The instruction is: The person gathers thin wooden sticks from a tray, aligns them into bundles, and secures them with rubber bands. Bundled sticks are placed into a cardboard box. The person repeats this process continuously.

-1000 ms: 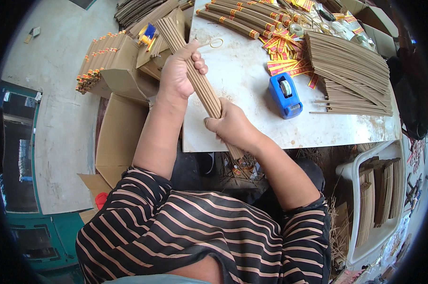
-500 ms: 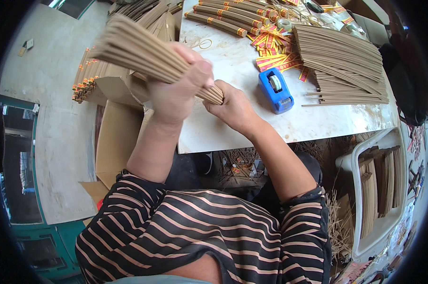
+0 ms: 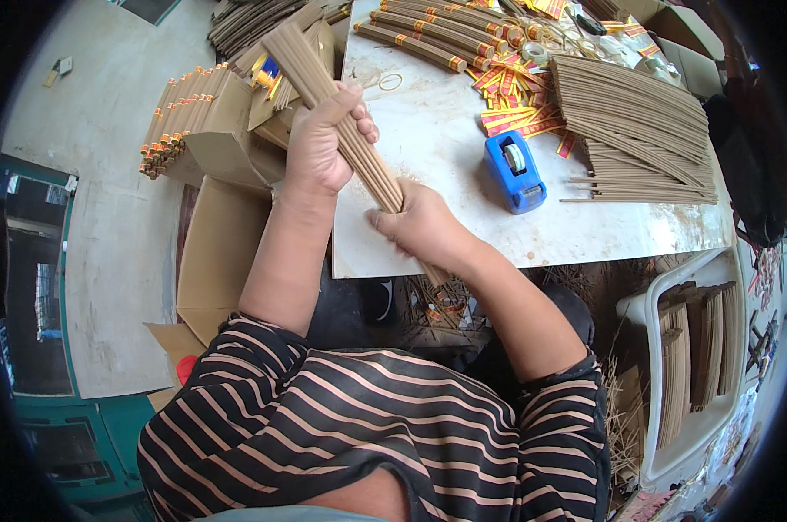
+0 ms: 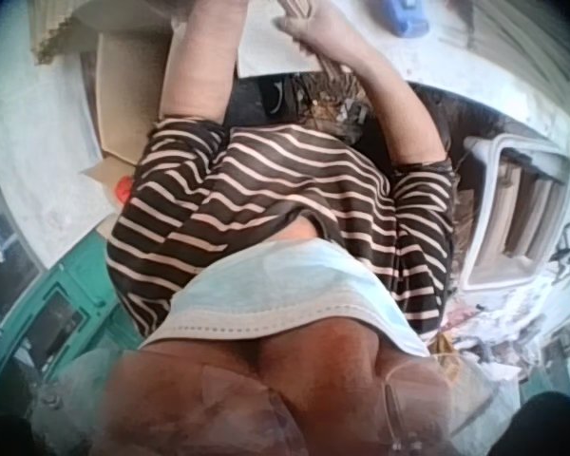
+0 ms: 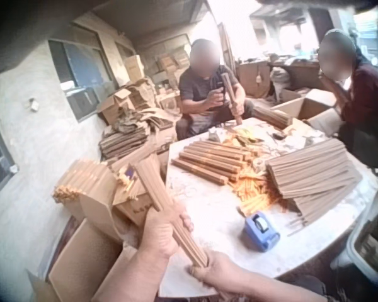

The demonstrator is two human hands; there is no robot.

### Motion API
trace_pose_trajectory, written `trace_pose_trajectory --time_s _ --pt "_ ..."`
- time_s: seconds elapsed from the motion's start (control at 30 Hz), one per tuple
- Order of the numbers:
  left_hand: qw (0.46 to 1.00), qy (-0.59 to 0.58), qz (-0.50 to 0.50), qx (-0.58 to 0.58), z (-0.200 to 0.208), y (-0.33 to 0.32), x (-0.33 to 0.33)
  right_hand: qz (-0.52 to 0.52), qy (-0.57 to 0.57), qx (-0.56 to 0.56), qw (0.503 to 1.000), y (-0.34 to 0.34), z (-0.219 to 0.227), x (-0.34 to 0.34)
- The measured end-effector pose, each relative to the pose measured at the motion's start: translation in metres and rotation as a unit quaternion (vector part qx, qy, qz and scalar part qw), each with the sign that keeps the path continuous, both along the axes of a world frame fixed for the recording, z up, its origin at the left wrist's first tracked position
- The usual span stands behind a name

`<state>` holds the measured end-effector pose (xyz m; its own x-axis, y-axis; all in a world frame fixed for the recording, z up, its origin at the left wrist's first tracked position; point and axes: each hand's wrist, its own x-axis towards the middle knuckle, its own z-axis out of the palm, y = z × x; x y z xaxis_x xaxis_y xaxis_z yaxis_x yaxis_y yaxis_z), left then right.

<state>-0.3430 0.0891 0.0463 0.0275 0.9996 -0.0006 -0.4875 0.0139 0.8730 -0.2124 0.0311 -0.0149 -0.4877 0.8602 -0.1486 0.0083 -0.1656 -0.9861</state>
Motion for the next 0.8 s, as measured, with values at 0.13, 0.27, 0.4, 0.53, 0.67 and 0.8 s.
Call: trace_pose_trajectory --time_s 0.13,0.27,0.4,0.53,0.67,0.8 --pt "0.996 -0.069 -0.013 -0.047 -0.013 0.002 -0.010 -0.026 -0.048 0.053 0.997 -0.003 -0.005 -0.003" --pt "0.981 -0.141 -0.129 -0.025 -0.006 0.003 -0.014 0.082 0.116 -0.133 0.981 -0.005 0.000 0.003" --pt "0.996 0.030 0.076 -0.031 -0.015 0.005 0.003 -0.040 -0.060 -0.014 0.997 -0.005 -0.005 -0.008" --pt "0.991 -0.115 -0.067 -0.009 -0.015 0.006 -0.012 0.048 0.064 -0.092 0.993 -0.005 -0.006 -0.002" --pt "0.998 -0.034 -0.008 -0.044 -0.015 0.004 -0.004 0.035 0.039 -0.079 0.996 -0.004 -0.009 -0.002" --pt "0.998 0.010 0.049 -0.038 -0.021 0.003 -0.001 -0.054 -0.099 0.057 0.992 -0.001 -0.026 -0.008"
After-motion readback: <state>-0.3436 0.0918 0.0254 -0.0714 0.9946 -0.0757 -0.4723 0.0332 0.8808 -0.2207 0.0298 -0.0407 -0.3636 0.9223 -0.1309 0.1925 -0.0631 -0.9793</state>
